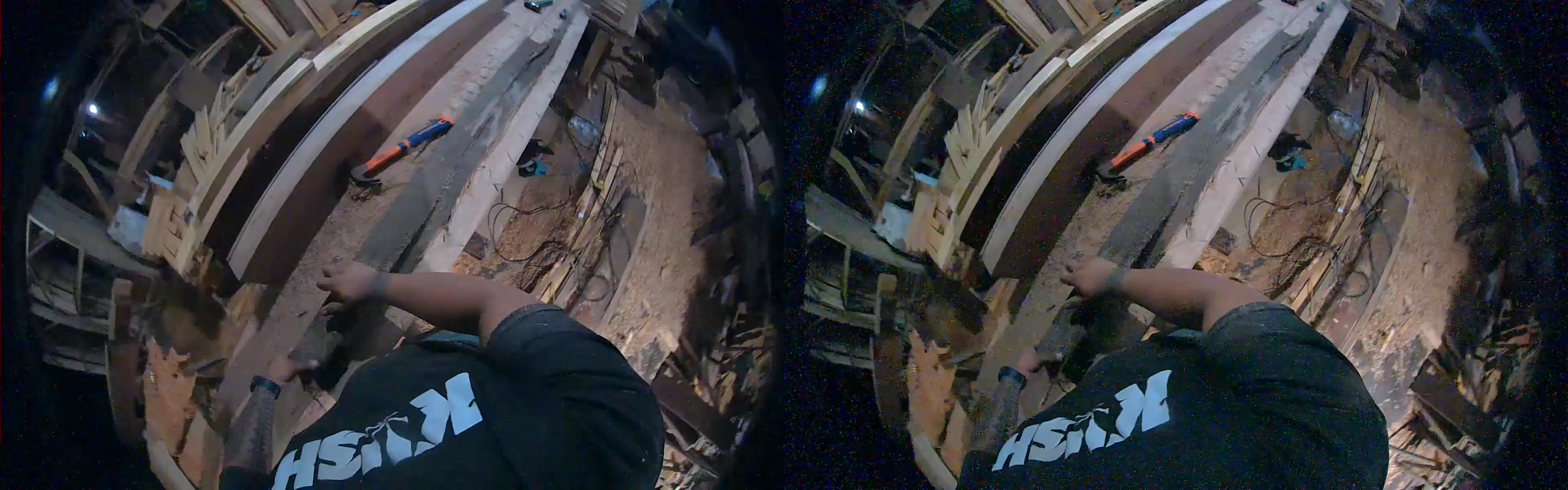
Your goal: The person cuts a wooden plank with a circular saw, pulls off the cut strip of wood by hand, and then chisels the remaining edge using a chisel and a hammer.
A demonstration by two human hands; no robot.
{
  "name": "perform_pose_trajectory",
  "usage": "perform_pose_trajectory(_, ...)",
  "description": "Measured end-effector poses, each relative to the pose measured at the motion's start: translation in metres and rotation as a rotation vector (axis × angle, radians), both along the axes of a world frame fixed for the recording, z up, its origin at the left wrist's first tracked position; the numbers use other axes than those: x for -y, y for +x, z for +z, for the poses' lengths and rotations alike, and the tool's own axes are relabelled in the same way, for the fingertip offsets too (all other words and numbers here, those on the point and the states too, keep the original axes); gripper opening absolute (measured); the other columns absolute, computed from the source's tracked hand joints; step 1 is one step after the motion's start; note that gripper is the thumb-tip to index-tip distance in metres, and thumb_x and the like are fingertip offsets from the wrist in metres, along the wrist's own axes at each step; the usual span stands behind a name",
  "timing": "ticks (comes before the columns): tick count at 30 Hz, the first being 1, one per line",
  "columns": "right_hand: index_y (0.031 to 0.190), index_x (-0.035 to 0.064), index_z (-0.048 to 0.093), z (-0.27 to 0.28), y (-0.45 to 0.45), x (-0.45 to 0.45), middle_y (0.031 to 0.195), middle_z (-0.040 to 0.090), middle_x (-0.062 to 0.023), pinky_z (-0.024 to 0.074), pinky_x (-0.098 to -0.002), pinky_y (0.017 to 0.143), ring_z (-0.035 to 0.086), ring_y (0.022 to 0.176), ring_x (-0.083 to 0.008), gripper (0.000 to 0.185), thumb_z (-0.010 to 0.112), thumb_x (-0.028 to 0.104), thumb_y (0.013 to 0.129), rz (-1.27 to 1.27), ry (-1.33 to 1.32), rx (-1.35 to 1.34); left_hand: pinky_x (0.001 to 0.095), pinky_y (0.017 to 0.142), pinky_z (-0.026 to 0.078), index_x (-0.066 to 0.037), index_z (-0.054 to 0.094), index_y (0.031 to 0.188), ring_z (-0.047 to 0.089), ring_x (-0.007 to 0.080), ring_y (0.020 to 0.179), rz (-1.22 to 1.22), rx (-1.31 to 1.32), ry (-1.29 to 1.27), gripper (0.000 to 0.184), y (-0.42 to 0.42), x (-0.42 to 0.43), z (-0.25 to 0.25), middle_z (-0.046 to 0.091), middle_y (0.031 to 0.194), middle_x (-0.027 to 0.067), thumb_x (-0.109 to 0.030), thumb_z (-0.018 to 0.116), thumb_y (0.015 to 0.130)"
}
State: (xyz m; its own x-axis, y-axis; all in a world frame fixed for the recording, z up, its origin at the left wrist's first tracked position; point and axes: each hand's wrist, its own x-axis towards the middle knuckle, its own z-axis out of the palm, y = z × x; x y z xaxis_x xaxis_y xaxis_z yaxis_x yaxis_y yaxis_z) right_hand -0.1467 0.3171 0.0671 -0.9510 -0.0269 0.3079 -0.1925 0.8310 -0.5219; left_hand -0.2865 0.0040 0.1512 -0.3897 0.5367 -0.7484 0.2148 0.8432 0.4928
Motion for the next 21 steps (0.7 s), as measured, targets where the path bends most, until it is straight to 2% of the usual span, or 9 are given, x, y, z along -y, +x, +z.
perform_pose_trajectory(1,0.132,0.0150,0.061,-0.004,0.007,-0.003,0.133,0.060,-0.0190,0.0557,-0.0508,0.090,0.071,0.097,-0.0422,0.051,0.066,0.045,0.092,-0.016,-0.006,0.034,0.0397,0.088,0.056,0.007,0.070,0.115,0.072,0.0258,0.093,0.026,-0.026,0.036,0.058,-0.005,0.003,-0.018,0.076,0.109,0.0167,-0.035,0.089,0.081)
perform_pose_trajectory(3,0.138,0.0153,0.054,-0.006,0.021,-0.005,0.141,0.051,-0.0214,0.0539,-0.0519,0.094,0.070,0.100,-0.0440,0.056,0.068,0.042,0.092,-0.054,-0.018,0.102,0.0412,0.086,0.055,0.006,0.069,0.114,0.071,0.0293,0.090,0.019,-0.116,0.176,0.060,-0.033,0.038,-0.098,0.076,0.105,0.0185,-0.040,0.088,0.081)
perform_pose_trajectory(6,0.140,0.0154,0.053,0.016,0.043,-0.033,0.143,0.050,-0.0230,0.0528,-0.0535,0.096,0.069,0.101,-0.0441,0.057,0.070,0.042,0.091,-0.117,-0.041,0.242,0.0449,0.080,0.053,0.003,0.069,0.108,0.068,0.0348,0.084,-0.039,-0.446,-0.004,0.054,-0.019,0.014,-0.066,0.073,0.096,0.0210,-0.044,0.082,0.084)
perform_pose_trajectory(8,0.142,0.0162,0.052,0.002,0.041,-0.075,0.145,0.049,-0.0230,0.0530,-0.0533,0.096,0.069,0.102,-0.0448,0.059,0.070,0.043,0.092,-0.284,0.020,0.218,0.0469,0.075,0.051,0.000,0.069,0.097,0.066,0.0357,0.080,-0.060,-0.789,0.103,0.043,-0.015,-0.013,-0.025,0.068,0.084,0.0210,-0.041,0.077,0.087)
perform_pose_trajectory(9,0.142,0.0166,0.052,-0.002,0.040,-0.098,0.145,0.049,-0.0230,0.0531,-0.0532,0.097,0.070,0.102,-0.0451,0.059,0.069,0.044,0.093,-0.369,0.052,0.201,0.0472,0.072,0.050,-0.001,0.067,0.091,0.064,0.0348,0.077,0.002,-0.846,0.272,0.040,-0.034,-0.011,-0.028,0.067,0.082,0.0195,-0.040,0.075,0.088)
perform_pose_trajectory(12,0.146,0.0131,0.051,0.046,0.027,-0.166,0.146,0.049,-0.0222,0.0499,-0.0507,0.104,0.056,0.130,-0.0442,0.062,0.069,0.036,0.091,-0.671,-0.018,0.307,0.0455,0.067,0.048,-0.002,0.059,0.081,0.059,0.0313,0.070,0.152,-0.866,0.344,0.036,-0.066,-0.034,0.003,0.062,0.076,0.0154,-0.034,0.074,0.087)
perform_pose_trajectory(14,0.143,0.0114,0.055,0.045,0.013,-0.222,0.148,0.049,-0.0221,0.0462,-0.0523,0.108,0.053,0.134,-0.0426,0.060,0.069,0.038,0.091,-0.778,0.125,0.328,0.0444,0.066,0.047,-0.002,0.059,0.079,0.059,0.0305,0.069,0.092,-0.862,0.488,0.036,-0.061,-0.064,0.019,0.061,0.075,0.0148,-0.032,0.075,0.086)
perform_pose_trajectory(17,0.137,0.0097,0.062,0.019,0.004,-0.286,0.152,0.048,-0.0213,0.0436,-0.0554,0.110,0.056,0.133,-0.0409,0.059,0.069,0.044,0.089,-0.852,0.251,0.335,0.0438,0.065,0.047,-0.002,0.059,0.078,0.059,0.0309,0.069,-0.091,-0.772,0.543,0.037,-0.040,-0.095,0.009,0.061,0.075,0.0149,-0.032,0.077,0.085)
perform_pose_trajectory(21,0.127,0.0136,0.068,0.033,0.006,-0.326,0.145,0.057,-0.0193,0.0419,-0.0623,0.106,0.065,0.123,-0.0396,0.042,0.062,0.038,0.094,-0.694,0.286,0.752,0.0456,0.064,0.047,-0.002,0.060,0.077,0.060,0.0360,0.068,-0.231,-0.622,0.455,0.042,0.031,-0.130,-0.008,0.062,0.073,0.0164,-0.037,0.081,0.083)
